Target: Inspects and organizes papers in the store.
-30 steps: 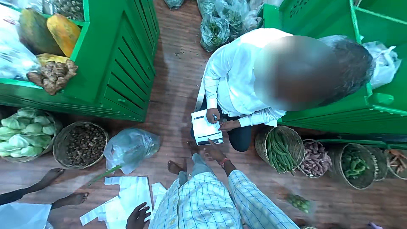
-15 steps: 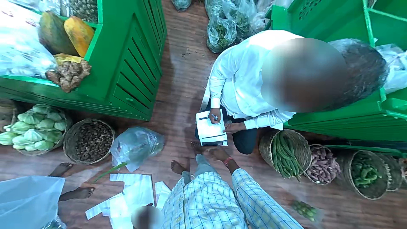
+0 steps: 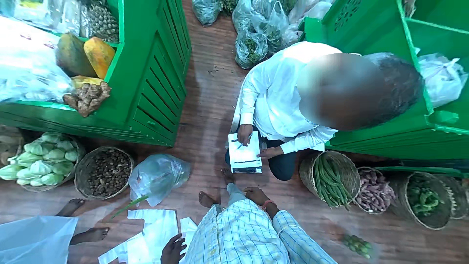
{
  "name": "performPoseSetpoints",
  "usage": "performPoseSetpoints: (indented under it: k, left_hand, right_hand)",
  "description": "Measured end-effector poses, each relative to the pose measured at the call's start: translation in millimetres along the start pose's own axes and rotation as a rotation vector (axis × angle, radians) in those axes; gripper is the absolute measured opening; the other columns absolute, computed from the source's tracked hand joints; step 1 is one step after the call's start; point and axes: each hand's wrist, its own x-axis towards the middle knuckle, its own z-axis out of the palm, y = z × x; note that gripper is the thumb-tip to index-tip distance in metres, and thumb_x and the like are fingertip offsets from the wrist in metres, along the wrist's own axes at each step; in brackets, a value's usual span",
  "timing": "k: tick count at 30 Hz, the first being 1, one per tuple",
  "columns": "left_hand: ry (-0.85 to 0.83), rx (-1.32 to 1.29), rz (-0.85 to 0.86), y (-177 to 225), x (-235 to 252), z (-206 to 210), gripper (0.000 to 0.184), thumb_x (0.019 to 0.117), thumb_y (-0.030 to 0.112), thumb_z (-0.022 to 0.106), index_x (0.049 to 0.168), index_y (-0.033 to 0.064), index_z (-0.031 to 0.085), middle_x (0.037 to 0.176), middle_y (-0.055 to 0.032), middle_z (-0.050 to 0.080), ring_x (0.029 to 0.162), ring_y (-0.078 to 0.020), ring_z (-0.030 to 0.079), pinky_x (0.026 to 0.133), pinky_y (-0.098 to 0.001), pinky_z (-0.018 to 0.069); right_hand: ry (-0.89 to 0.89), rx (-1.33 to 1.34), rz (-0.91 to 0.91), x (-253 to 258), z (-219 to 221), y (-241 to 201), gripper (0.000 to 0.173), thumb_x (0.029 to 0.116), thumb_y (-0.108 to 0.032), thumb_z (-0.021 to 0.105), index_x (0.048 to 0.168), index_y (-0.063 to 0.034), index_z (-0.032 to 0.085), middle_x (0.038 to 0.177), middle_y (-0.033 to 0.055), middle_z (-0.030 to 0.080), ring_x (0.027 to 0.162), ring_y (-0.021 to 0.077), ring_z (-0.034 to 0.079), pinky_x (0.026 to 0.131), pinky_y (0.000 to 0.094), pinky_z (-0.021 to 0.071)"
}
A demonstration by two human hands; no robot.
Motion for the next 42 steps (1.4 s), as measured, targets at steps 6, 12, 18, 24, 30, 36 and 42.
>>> performPoseSetpoints:
  k: [6, 12, 18, 24, 30, 36, 42]
  left_hand:
    - [0.000, 0.022, -0.008, 9, 5, 0, 0.033, 0.1088, 0.007, 0.045, 0.138, -0.0052, 0.053, 0.119, -0.0250, 0.066, 0.093, -0.0264, 0.069, 0.078, -0.0434, 0.0571]
    - [-0.004, 0.023, -0.001, 16, 3, 0, 0.032, 0.1085, 0.006, 0.046, 0.137, -0.0058, 0.053, 0.117, -0.0246, 0.066, 0.089, -0.0222, 0.068, 0.075, -0.0393, 0.0568]
    - [-0.003, 0.009, 0.014, 3, 13, -1, 0.033, 0.1078, 0.005, 0.046, 0.138, -0.0062, 0.052, 0.115, -0.0258, 0.065, 0.087, -0.0245, 0.067, 0.074, -0.0416, 0.0562]
    - [0.002, 0.041, 0.022, 24, -1, 1, 0.031, 0.1080, 0.004, 0.046, 0.136, -0.0073, 0.054, 0.112, -0.0224, 0.066, 0.083, -0.0176, 0.066, 0.071, -0.0349, 0.0553]
    - [-0.015, 0.064, 0.026, 27, -6, 0, 0.033, 0.1086, 0.006, 0.045, 0.138, -0.0075, 0.052, 0.118, -0.0260, 0.064, 0.091, -0.0249, 0.067, 0.078, -0.0419, 0.0563]
    - [-0.015, 0.063, 0.017, 17, 2, 0, 0.034, 0.1086, 0.006, 0.044, 0.140, -0.0071, 0.050, 0.122, -0.0287, 0.063, 0.095, -0.0298, 0.067, 0.081, -0.0471, 0.0559]
    - [-0.015, 0.054, -0.001, 20, -1, 3, 0.035, 0.1098, 0.007, 0.041, 0.141, -0.0060, 0.050, 0.126, -0.0293, 0.061, 0.100, -0.0320, 0.066, 0.082, -0.0489, 0.0551]
  right_hand:
    - [0.020, 0.033, -0.007, 1, 2, 2, 0.036, 0.1010, -0.021, 0.058, 0.133, -0.0047, 0.066, 0.123, 0.0184, 0.070, 0.116, 0.0289, 0.066, 0.103, 0.0489, 0.0488]
    - [0.034, 0.025, -0.014, 2, 3, 4, 0.037, 0.1009, -0.022, 0.058, 0.133, -0.0054, 0.066, 0.124, 0.0177, 0.070, 0.118, 0.0289, 0.065, 0.105, 0.0489, 0.0477]
    - [0.028, 0.022, -0.016, 2, 3, 5, 0.037, 0.1006, -0.023, 0.058, 0.133, -0.0049, 0.066, 0.122, 0.0177, 0.070, 0.116, 0.0291, 0.066, 0.103, 0.0492, 0.0481]
    - [0.031, 0.013, -0.016, 1, 2, 4, 0.037, 0.1006, -0.023, 0.058, 0.132, -0.0055, 0.067, 0.122, 0.0181, 0.071, 0.116, 0.0295, 0.066, 0.103, 0.0500, 0.0479]
    - [0.024, 0.026, -0.010, -5, 1, -1, 0.038, 0.1015, -0.023, 0.058, 0.134, -0.0039, 0.065, 0.125, 0.0194, 0.069, 0.118, 0.0311, 0.065, 0.105, 0.0507, 0.0471]
    - [0.048, 0.060, -0.001, -5, 4, 4, 0.038, 0.0999, -0.023, 0.060, 0.132, -0.0046, 0.066, 0.122, 0.0180, 0.070, 0.116, 0.0299, 0.066, 0.104, 0.0504, 0.0478]
    - [0.059, 0.067, 0.008, -11, 4, 2, 0.036, 0.1008, -0.023, 0.059, 0.131, -0.0046, 0.067, 0.121, 0.0175, 0.071, 0.115, 0.0290, 0.066, 0.103, 0.0493, 0.0483]
